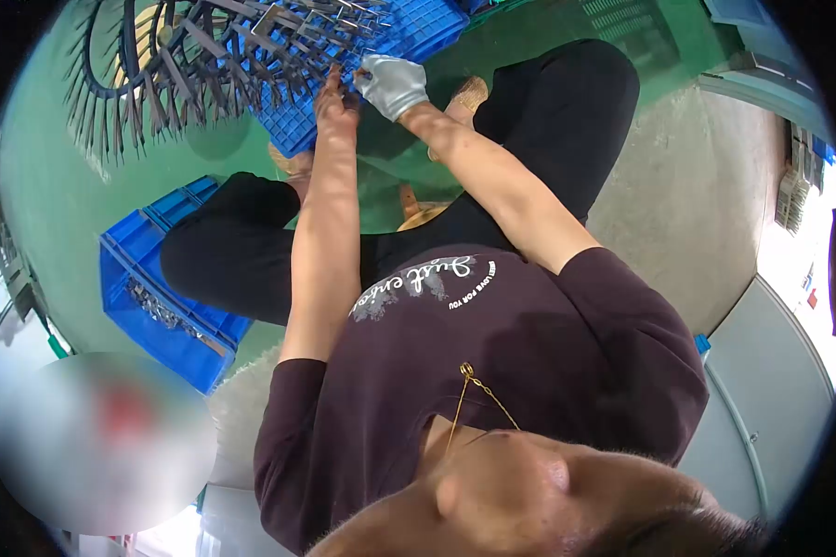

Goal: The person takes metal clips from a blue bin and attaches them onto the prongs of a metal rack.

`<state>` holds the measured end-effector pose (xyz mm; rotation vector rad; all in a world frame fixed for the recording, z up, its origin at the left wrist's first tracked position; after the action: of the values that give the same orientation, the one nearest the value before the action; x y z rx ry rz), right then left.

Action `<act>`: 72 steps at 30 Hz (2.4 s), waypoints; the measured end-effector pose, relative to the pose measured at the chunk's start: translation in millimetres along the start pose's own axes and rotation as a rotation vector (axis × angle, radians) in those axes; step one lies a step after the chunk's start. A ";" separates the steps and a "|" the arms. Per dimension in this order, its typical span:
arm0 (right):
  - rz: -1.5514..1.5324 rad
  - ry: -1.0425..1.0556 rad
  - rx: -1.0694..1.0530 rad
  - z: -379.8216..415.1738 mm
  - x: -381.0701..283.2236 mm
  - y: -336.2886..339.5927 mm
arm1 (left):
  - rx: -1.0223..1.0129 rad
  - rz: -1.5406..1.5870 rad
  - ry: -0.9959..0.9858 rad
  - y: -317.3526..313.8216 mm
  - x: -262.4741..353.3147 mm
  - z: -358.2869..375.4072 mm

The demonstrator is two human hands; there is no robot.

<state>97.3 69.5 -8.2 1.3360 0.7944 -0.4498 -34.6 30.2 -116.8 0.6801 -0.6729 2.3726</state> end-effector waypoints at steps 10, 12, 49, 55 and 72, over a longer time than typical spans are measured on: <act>-0.186 -0.042 -0.080 33.9 3.4 5.1 | -0.175 0.200 0.152 35.9 -9.4 59.0; -0.210 0.009 -0.140 41.6 -7.4 0.1 | -0.236 0.160 0.123 37.8 -8.2 54.1; -0.033 -0.194 -0.135 22.0 -32.0 -19.6 | -0.182 -0.111 0.117 46.4 12.3 13.7; 0.052 0.010 -0.072 22.5 -33.6 -25.4 | -0.150 -0.161 0.046 35.3 20.0 -12.8; 0.051 0.059 -0.007 21.2 -24.1 -31.2 | -0.024 -0.190 0.060 41.7 16.9 -27.8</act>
<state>64.6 39.1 -11.1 1.3655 0.8083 -0.3681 -81.7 23.6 -139.9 0.6307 -0.5833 2.1979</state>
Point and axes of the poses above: each hand's wrist, its own z-axis away from the middle knuckle, its own y-axis out of the back of the hand, x = y × z, the point moved 6 cm from there along -z, towards the middle knuckle, and after that the axes turned 10 degrees about -z, right-handed, at the moved point
